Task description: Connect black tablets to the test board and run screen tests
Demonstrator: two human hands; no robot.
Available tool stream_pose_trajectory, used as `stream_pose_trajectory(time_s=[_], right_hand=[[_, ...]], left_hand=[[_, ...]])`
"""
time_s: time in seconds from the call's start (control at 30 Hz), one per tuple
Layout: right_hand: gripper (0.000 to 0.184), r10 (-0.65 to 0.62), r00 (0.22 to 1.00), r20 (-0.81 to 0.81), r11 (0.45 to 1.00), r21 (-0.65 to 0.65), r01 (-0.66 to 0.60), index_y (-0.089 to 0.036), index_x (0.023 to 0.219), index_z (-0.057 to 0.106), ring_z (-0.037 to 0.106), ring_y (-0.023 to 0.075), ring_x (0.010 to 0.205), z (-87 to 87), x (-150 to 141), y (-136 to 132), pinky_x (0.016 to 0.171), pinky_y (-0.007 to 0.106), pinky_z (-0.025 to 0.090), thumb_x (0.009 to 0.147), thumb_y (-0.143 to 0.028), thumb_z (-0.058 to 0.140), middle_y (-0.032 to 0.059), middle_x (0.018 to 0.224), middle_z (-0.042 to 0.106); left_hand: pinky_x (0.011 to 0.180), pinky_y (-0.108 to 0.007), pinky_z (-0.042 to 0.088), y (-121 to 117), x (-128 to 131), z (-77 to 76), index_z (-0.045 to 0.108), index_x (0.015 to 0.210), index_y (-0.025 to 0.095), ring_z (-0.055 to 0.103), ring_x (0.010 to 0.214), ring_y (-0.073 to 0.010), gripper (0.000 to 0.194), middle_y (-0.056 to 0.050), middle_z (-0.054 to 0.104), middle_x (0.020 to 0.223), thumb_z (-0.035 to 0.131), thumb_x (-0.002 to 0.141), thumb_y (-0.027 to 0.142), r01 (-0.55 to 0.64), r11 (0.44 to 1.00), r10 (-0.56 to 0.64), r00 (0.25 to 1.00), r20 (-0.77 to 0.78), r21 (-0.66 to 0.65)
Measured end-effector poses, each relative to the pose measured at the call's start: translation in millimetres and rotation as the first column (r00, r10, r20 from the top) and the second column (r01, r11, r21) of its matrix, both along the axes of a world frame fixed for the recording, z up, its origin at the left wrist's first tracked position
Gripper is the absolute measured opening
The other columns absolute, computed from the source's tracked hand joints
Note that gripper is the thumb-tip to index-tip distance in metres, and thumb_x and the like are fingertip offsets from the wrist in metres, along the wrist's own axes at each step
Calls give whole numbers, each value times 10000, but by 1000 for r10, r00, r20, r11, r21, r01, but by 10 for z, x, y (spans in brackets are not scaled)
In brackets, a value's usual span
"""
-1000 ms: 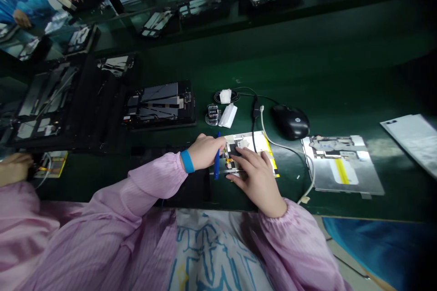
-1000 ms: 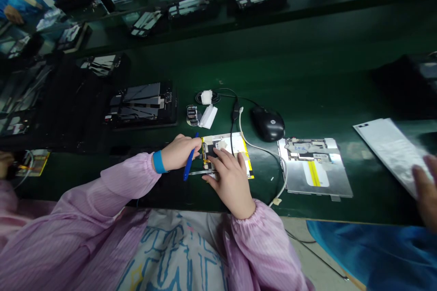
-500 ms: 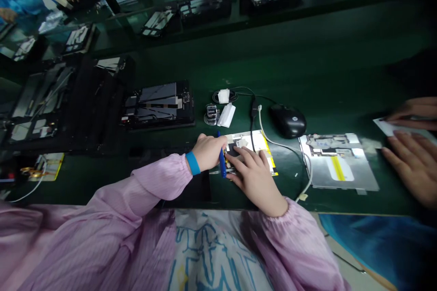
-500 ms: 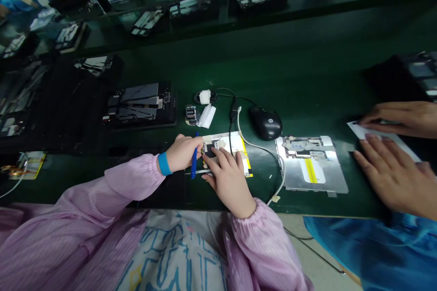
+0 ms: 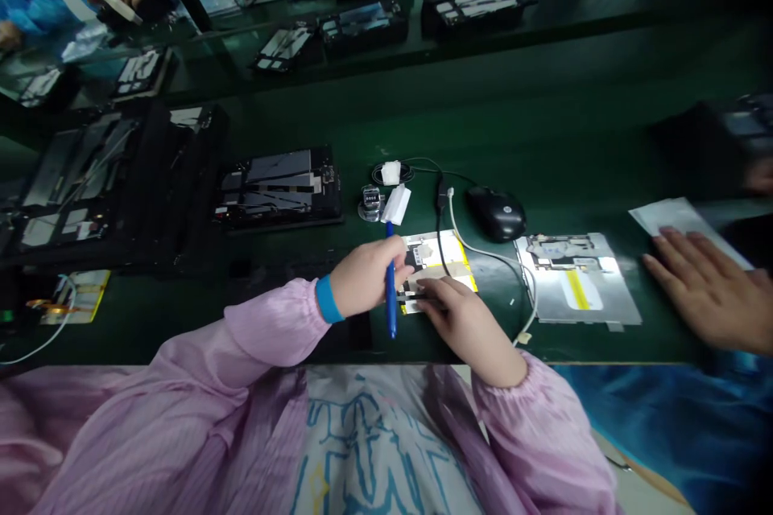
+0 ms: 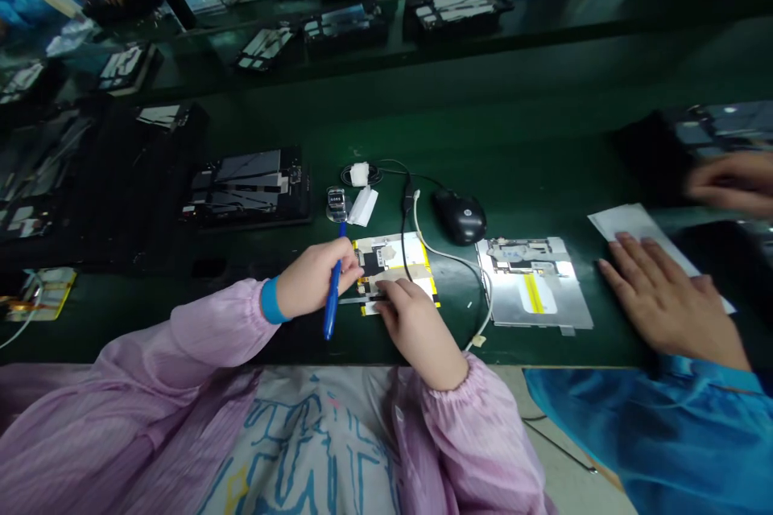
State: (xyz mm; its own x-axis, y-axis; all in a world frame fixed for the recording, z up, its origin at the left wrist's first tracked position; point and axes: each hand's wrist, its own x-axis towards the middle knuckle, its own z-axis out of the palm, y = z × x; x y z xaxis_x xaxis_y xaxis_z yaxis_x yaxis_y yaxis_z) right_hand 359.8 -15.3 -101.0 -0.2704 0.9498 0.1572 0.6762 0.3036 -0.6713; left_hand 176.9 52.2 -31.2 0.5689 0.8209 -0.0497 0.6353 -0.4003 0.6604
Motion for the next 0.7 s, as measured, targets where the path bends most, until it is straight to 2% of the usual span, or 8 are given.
stream_pose_trajectory(time_s=[0.1,0.2,0.37,0.47,0.53,0.7], right_hand=[[149,33,999,8,999,-38,-33,-171,915,626,598,221,786,-19,44,24,696,349,515,826,-119,519,82,845,613],[184,46,998,-36,999,8,-46,-177,790,614,598,189,740,10,63,59,664,318,513,819,-63,472,69,819,594],[174,52,970,-236,994,106,-27,-191,819,599,604,157,765,207,64,58,678,285,500,826,-51,496,38,812,587],[156,45,949,-313,995,96,-15,-202,801,601,599,145,751,291,54,51,664,275,486,830,-69,523,26,798,584],[154,17,937,-348,997,80,12,-204,792,609,595,143,739,293,53,57,646,271,476,818,-70,536,24,788,585],[142,-39,859,-510,999,-5,42,-208,755,599,581,137,707,211,78,78,615,259,460,782,-74,560,11,752,591]], left_hand=[[571,-260,376,-182,71,8,461,784,188,548,634,-157,85,-14,571,706,475,864,213,138,986,-152,972,-178,-90],[576,-273,390,-292,125,-31,481,841,184,582,664,-181,61,-39,596,761,435,853,145,152,981,-180,945,-273,-118],[590,-257,402,-282,134,-95,412,810,196,554,623,-147,104,4,551,686,484,817,120,121,966,-141,987,-72,-228],[611,-271,403,-278,140,-133,383,803,203,551,660,-156,123,-16,562,744,482,829,135,54,986,-61,997,-41,-155],[619,-279,400,-291,162,-166,376,796,204,546,665,-160,126,-25,564,769,467,837,127,49,991,-56,997,-49,-126],[622,-266,393,-259,288,-294,375,816,202,538,673,-147,123,-8,540,760,479,833,139,121,969,-113,992,51,-216]])
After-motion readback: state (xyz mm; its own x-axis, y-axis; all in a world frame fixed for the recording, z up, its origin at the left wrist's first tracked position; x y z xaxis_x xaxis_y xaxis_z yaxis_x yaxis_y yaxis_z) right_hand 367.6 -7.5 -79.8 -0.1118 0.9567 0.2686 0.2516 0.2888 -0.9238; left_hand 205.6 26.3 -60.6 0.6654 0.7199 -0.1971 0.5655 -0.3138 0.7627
